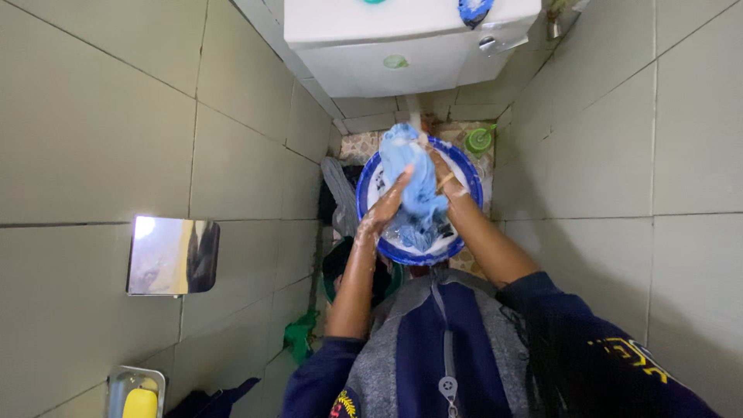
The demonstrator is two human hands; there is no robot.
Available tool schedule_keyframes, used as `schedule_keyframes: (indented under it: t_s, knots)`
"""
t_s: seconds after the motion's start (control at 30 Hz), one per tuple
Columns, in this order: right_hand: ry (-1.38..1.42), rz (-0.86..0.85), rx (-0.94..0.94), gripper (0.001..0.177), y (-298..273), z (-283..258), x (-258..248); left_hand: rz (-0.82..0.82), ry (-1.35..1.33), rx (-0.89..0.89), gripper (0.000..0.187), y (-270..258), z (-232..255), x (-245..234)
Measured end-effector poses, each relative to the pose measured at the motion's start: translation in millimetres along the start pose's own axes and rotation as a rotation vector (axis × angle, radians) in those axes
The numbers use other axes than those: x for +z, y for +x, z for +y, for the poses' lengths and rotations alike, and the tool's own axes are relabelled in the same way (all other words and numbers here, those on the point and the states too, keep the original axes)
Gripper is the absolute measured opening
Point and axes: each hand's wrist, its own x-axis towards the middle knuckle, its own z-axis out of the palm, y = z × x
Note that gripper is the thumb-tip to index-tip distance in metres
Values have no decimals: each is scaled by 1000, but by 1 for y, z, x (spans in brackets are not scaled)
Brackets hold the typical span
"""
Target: The person washes clothes by hand, scrubbing and rubbing the garments in a bucket of soapy water.
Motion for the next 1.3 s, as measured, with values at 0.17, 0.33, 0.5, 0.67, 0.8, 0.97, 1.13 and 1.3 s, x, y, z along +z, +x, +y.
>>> schedule_keyframes:
  t_s: [0.17, 0.33, 0.5, 0.67, 0.8, 0.97, 1.13, 1.3]
  knots:
    - [-119, 65, -156, 33, -2, -20, 15, 19, -61, 172, 83, 1, -7, 16]
    - [-496, 128, -396, 32, -20, -14, 31, -56, -94, 220, 83, 22, 18, 42]
    - [-1279, 55, -847, 31, -59, 34, 51, -494, -187, 225, 70, 28, 35, 63]
    - [-1733, 172, -1011, 31, -52, 36, 42, -242, 237, 436, 55, 37, 24, 59]
    - [-1790, 415, -988, 31, -14, 17, 10, -93, 33, 268, 39, 38, 2, 28]
    - [-1218, 763, -785, 31, 57, -3, -32, -71, -137, 105, 20, 27, -9, -4]
    - [365, 370, -129, 31, 40, -18, -84, -177, -269, -36, 11, 20, -5, -19]
    - [324, 244, -283, 25, 11, -13, -75, 72, -116, 89, 16, 20, -8, -18]
